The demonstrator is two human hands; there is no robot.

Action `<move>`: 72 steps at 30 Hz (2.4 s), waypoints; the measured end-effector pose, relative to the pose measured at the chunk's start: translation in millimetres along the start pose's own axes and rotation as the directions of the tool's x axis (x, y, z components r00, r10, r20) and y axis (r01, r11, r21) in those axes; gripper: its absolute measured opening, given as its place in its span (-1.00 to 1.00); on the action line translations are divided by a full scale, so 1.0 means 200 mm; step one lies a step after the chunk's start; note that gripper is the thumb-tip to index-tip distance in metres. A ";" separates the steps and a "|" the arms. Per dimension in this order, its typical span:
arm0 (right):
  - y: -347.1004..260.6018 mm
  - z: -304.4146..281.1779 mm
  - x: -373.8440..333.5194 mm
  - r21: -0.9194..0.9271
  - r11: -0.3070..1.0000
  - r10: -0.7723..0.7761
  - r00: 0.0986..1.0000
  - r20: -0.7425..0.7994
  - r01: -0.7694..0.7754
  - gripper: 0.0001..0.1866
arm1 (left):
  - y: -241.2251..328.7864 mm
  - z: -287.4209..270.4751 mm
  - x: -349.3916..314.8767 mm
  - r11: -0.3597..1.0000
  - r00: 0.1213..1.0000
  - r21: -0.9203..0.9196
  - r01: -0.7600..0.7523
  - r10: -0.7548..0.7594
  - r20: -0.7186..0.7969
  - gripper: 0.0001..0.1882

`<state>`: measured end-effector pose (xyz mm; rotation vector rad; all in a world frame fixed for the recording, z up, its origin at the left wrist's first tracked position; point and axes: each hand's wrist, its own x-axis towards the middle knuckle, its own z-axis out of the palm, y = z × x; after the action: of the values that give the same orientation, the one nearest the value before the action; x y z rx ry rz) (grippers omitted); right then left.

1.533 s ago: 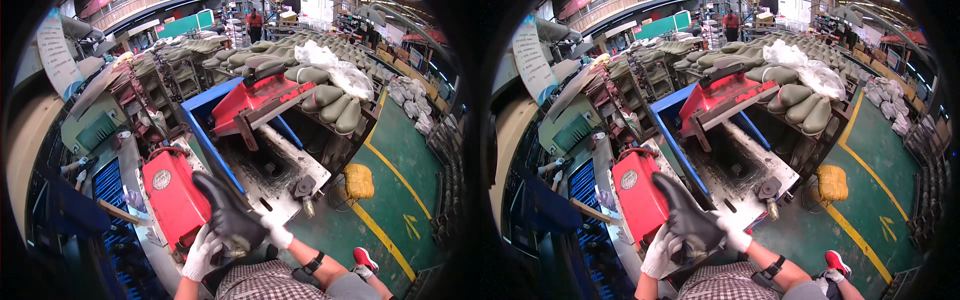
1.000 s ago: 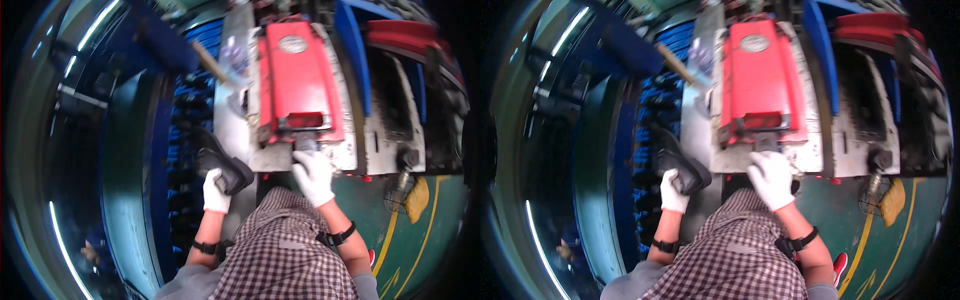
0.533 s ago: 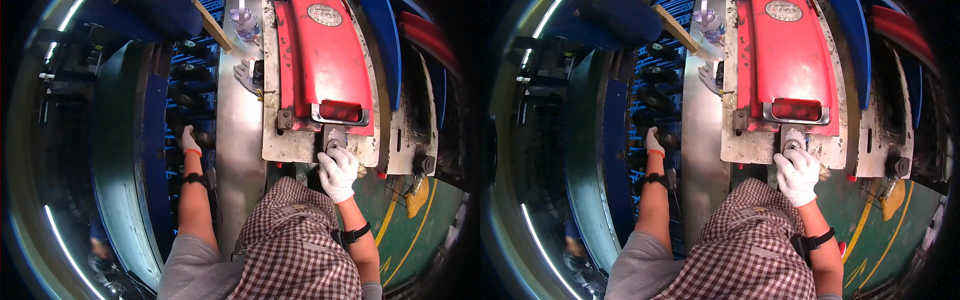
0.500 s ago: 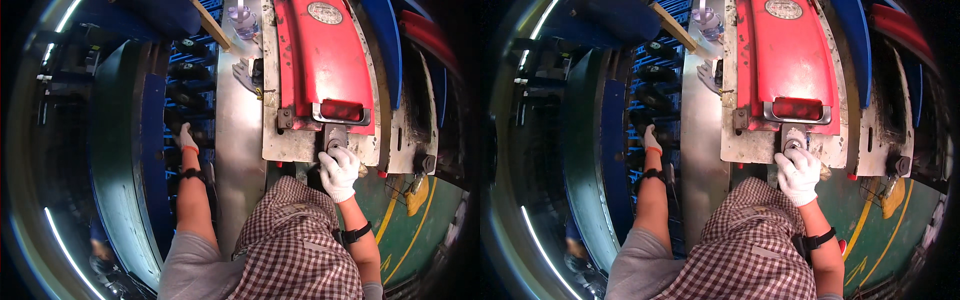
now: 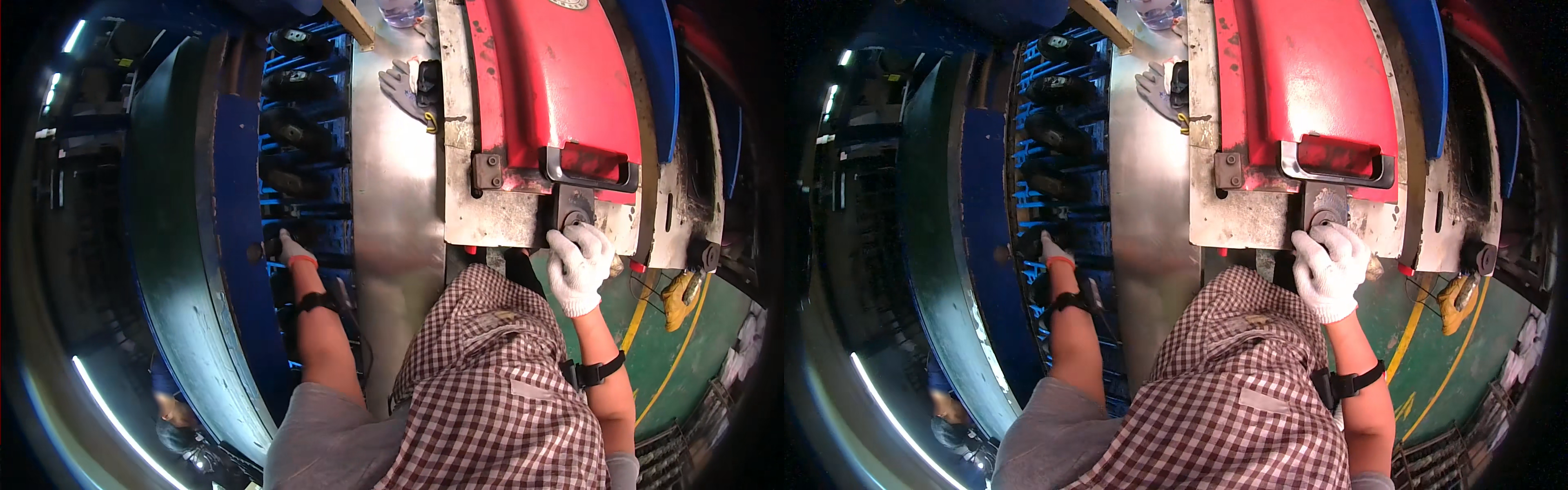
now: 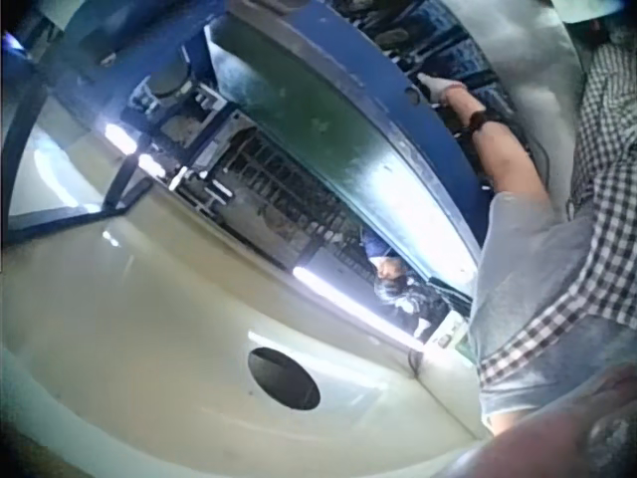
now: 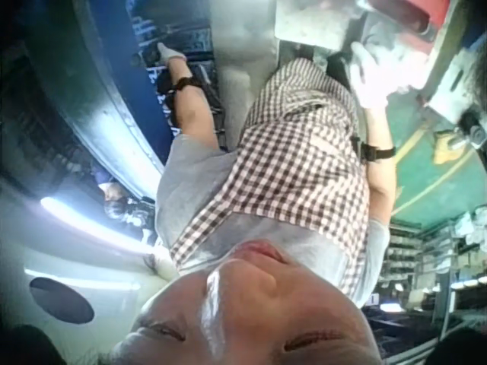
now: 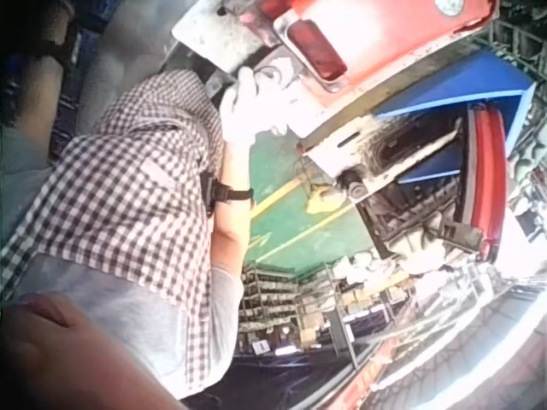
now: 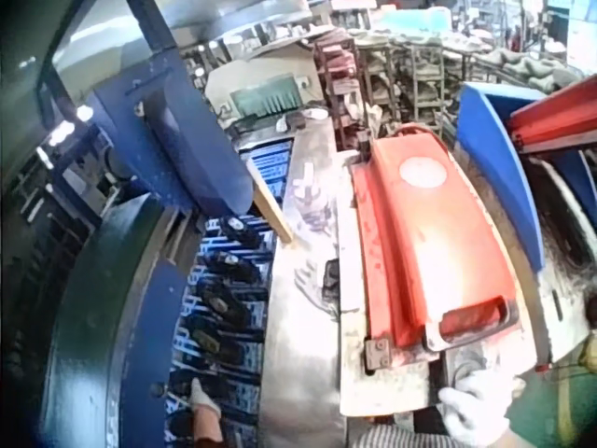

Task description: Attaching soles to black leather shoes using an industrial pressing machine.

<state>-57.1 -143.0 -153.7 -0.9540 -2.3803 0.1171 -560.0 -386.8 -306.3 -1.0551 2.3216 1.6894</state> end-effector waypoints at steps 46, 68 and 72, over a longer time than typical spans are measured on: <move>1.85 -0.81 0.28 -0.166 0.668 0.739 0.673 0.037 -0.725 -0.28 | 0.52 0.32 -3.57 0.584 -0.635 -0.660 -0.473 0.292 0.715 0.01; 1.94 -0.80 0.24 -0.199 0.787 0.613 0.775 0.155 -0.583 -0.32 | 0.63 0.80 -4.83 0.226 -0.912 -0.959 -0.172 0.331 0.242 -0.64; 1.90 -0.80 0.17 -0.118 0.712 0.702 0.694 0.160 -0.692 -0.08 | 0.49 0.72 -4.76 0.266 -0.875 -0.931 -0.251 0.349 0.336 -0.65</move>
<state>240.4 141.6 -111.3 -1.9175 -2.0454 0.4617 61.2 206.9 138.5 2.1607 0.9521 1.2241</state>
